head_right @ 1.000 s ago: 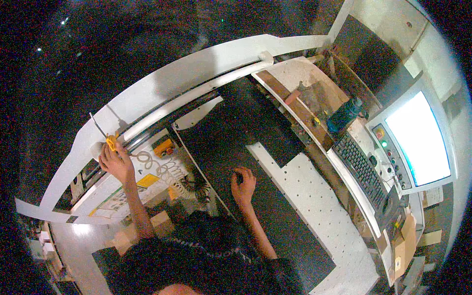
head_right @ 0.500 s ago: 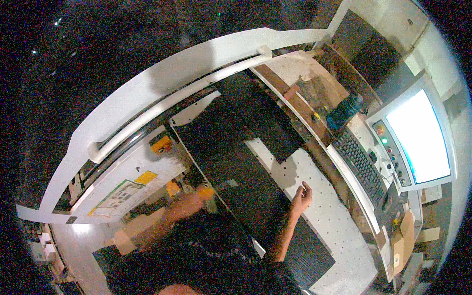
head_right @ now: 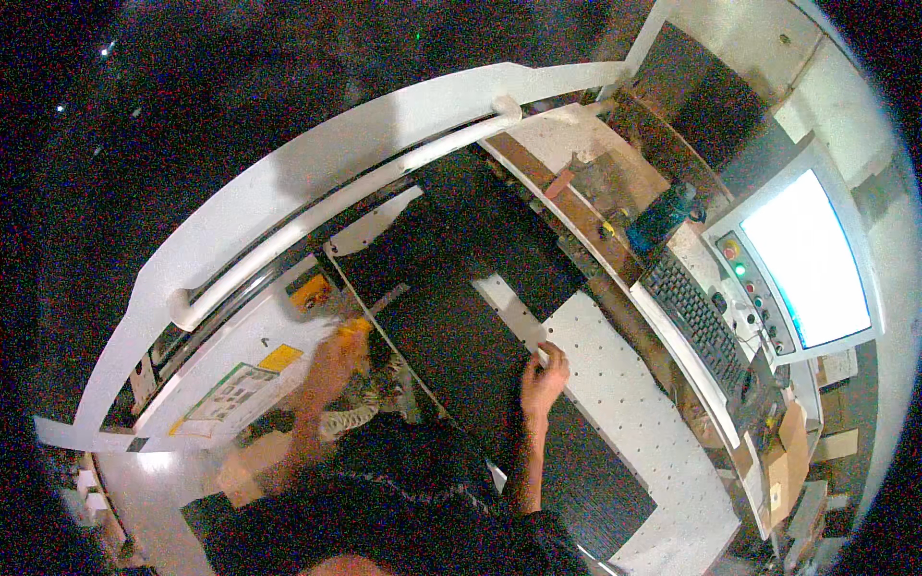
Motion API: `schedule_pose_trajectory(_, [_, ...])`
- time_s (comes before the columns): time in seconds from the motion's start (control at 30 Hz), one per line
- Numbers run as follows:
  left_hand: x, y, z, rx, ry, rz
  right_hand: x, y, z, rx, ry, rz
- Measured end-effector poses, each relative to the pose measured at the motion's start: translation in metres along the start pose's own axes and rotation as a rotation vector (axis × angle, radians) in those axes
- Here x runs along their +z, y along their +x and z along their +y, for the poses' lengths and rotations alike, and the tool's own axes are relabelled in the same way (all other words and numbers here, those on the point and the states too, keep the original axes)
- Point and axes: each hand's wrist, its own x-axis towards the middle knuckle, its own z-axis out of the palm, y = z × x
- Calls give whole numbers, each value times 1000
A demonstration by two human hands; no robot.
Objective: The person removes a black panel from a CNC machine, places it on a stack, picks up a paper document, and returns to the machine to handle another panel. The person repeats this process, moving panels between the machine and the stack.
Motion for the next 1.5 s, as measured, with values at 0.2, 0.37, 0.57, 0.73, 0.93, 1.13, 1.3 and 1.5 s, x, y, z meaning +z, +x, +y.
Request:
schedule_pose_trajectory(0.2, [74, 4, 48, 80, 175, -299, 41, -3, -27, -63, -12, -89])
schedule_pose_trajectory(0.37, [66, 38, 13, -67, 276, 95, 45, -10, -28, -121, -121, -101])
schedule_pose_trajectory(0.57, [-26, 52, -35, -94, 100, 216, 44, -10, -25, -74, -41, -107])
schedule_pose_trajectory(0.73, [2, 43, -36, 48, -257, 70, 40, -8, -36, -82, -69, -94])
schedule_pose_trajectory(0.93, [112, 60, 6, 219, -594, -345, 42, -9, -28, -60, -6, -66])
schedule_pose_trajectory(1.13, [193, 54, 25, 65, -791, -496, 54, -14, -11, -110, -11, -51])
schedule_pose_trajectory(1.3, [205, 49, 22, 136, -592, -407, 50, -15, -11, -65, -30, -65])
schedule_pose_trajectory(1.5, [175, 47, 41, -37, -528, -589, 50, -11, -9, -68, -20, -70])
